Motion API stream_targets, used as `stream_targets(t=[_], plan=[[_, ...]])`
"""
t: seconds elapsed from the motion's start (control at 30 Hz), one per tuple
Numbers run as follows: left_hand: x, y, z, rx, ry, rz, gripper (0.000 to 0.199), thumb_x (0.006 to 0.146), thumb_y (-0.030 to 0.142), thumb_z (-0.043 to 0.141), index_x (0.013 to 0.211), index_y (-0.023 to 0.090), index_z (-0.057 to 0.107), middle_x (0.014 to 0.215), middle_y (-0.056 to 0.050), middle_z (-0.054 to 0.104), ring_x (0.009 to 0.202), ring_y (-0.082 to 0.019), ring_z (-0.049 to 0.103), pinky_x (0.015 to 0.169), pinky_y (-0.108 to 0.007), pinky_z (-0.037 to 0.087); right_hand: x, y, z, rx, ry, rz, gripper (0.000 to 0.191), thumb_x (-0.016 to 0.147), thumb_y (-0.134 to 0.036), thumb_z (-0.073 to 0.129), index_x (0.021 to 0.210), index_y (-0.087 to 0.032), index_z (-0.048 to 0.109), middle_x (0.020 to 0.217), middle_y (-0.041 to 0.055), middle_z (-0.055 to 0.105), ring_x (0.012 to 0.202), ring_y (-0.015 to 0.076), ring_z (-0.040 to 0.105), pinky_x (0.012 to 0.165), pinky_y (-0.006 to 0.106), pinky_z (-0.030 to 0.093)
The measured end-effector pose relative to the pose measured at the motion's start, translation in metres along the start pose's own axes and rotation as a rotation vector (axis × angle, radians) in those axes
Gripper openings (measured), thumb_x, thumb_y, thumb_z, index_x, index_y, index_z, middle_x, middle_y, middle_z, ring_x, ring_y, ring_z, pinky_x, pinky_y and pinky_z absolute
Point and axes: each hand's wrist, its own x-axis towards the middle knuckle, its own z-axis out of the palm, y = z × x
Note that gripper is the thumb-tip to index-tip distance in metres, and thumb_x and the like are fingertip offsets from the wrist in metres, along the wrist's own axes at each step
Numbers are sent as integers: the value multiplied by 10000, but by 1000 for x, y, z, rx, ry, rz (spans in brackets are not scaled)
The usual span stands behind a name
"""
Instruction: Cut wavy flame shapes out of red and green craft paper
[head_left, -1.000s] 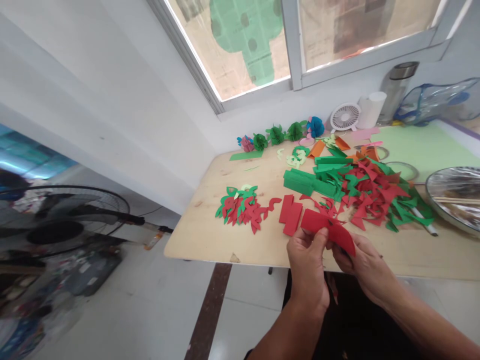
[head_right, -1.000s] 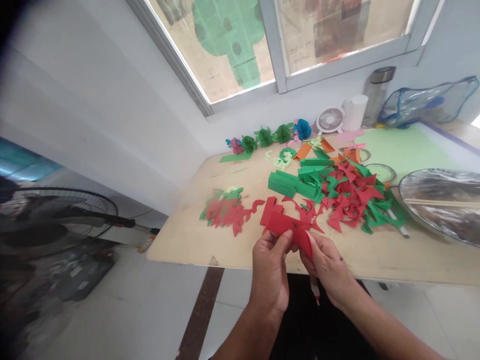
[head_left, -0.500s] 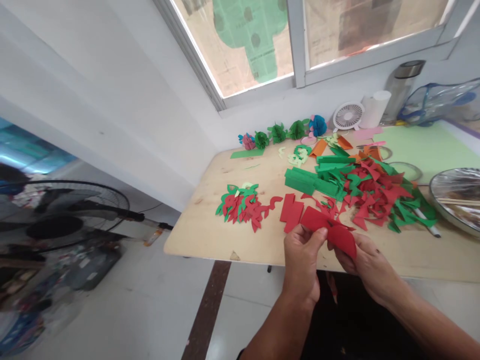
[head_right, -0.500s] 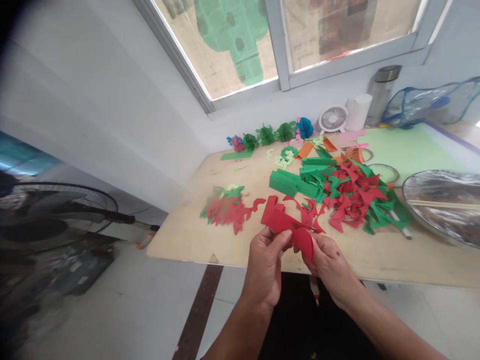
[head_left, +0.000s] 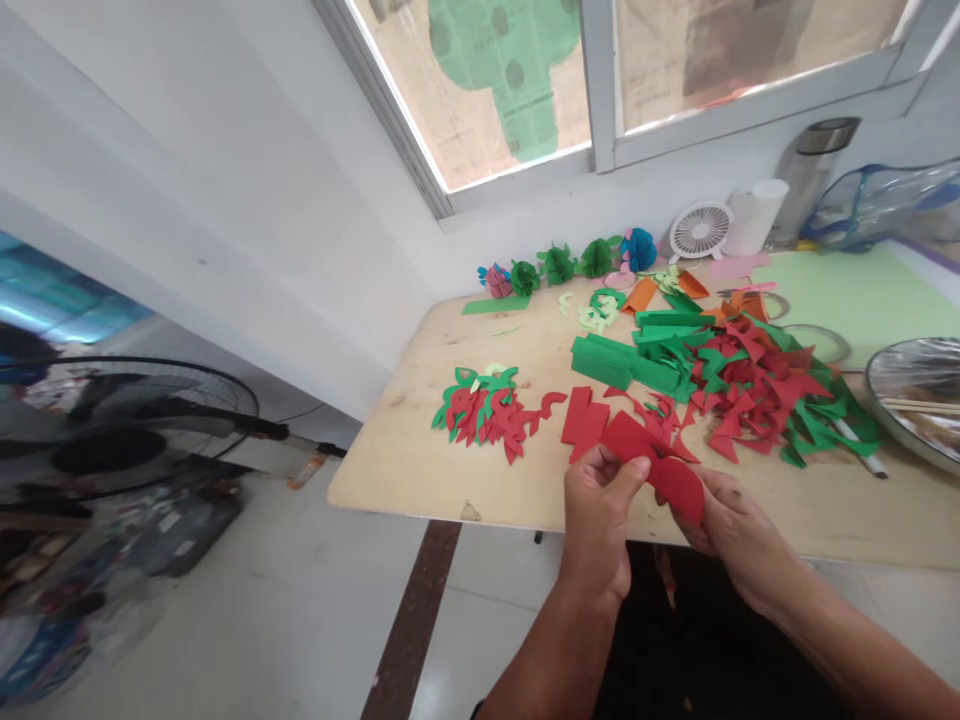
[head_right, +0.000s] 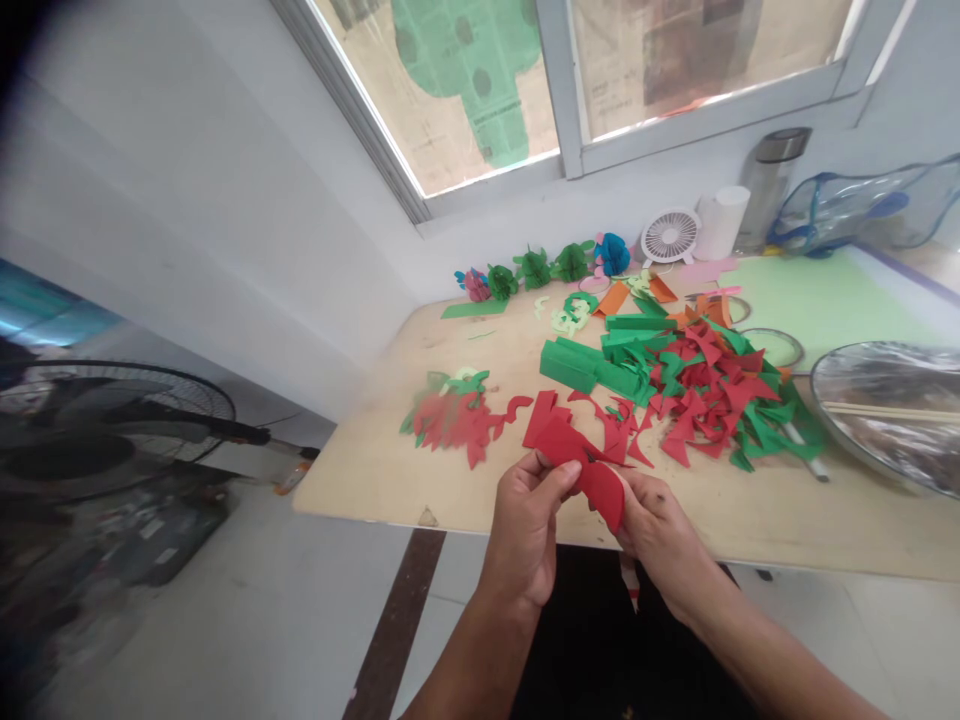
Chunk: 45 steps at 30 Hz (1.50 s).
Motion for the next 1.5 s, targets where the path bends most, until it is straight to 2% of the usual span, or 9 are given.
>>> stream_targets(t=[0.13, 0.37, 0.5, 0.7, 0.83, 0.97, 1.23, 1.37, 1.5], plan=[[0, 0, 1, -44, 31, -7, 95, 654, 175, 713, 691, 133, 636, 614, -12, 644, 568, -104, 582, 628, -232, 473, 0, 1, 2, -29, 0, -10, 309, 786, -500, 544, 691, -207, 574, 496, -67, 293, 438, 101, 230, 380, 211, 212], [1, -2, 4, 30, 36, 26, 113, 685, 218, 692, 760, 134, 686, 657, -34, 678, 628, -142, 631, 678, -269, 497, -2, -2, 7, -11, 35, -61, 322, 746, -512, 597, 663, -202, 573, 535, -51, 320, 454, 96, 217, 373, 209, 202], [1, -1, 5, 45, 19, 28, 116, 678, 194, 688, 773, 128, 699, 666, -41, 690, 635, -145, 640, 677, -265, 494, -3, -3, 6, 40, 23, -73, 352, 724, -548, 618, 689, -199, 581, 539, -42, 375, 452, 94, 271, 372, 206, 246], [1, -5, 13, 43, -4, 23, 119, 658, 192, 702, 749, 115, 697, 673, -50, 694, 639, -150, 644, 690, -274, 497, -4, -7, 0, 110, 14, -37, 454, 674, -640, 620, 656, -193, 544, 482, -86, 228, 430, 70, 140, 360, 193, 125], [2, -12, 26, 34, 6, 13, 125, 642, 197, 714, 731, 116, 680, 681, -51, 696, 645, -153, 647, 704, -281, 501, -4, -9, -12, 123, 33, -56, 473, 657, -649, 627, 659, -181, 555, 520, -68, 298, 440, 68, 183, 368, 186, 163], [4, -18, 40, 22, 31, -3, 161, 617, 209, 729, 738, 118, 676, 710, -57, 703, 669, -162, 654, 717, -284, 501, -2, -6, -27, 117, 50, -63, 447, 706, -613, 613, 645, -181, 514, 556, -59, 315, 463, 72, 218, 392, 183, 197], [3, -27, 63, 69, -32, -17, 166, 599, 219, 735, 717, 111, 691, 695, -57, 693, 657, -144, 635, 696, -252, 481, -9, -6, -52, 126, 93, -102, 366, 776, -547, 578, 665, -201, 541, 537, -47, 360, 462, 98, 317, 404, 200, 279], [0, -29, 70, 80, -60, -12, 173, 590, 220, 738, 718, 117, 686, 693, -52, 692, 674, -146, 637, 713, -254, 478, -16, -12, -55, 162, 83, -140, 353, 792, -525, 571, 668, -195, 552, 563, -43, 418, 475, 91, 342, 423, 190, 297], [-7, -27, 66, 83, -79, 4, 165, 597, 211, 735, 721, 121, 674, 713, -55, 700, 676, -151, 643, 723, -273, 489, -22, -12, -49, 177, 76, -169, 371, 758, -526, 610, 650, -179, 537, 599, -30, 457, 503, 89, 357, 436, 188, 317]])
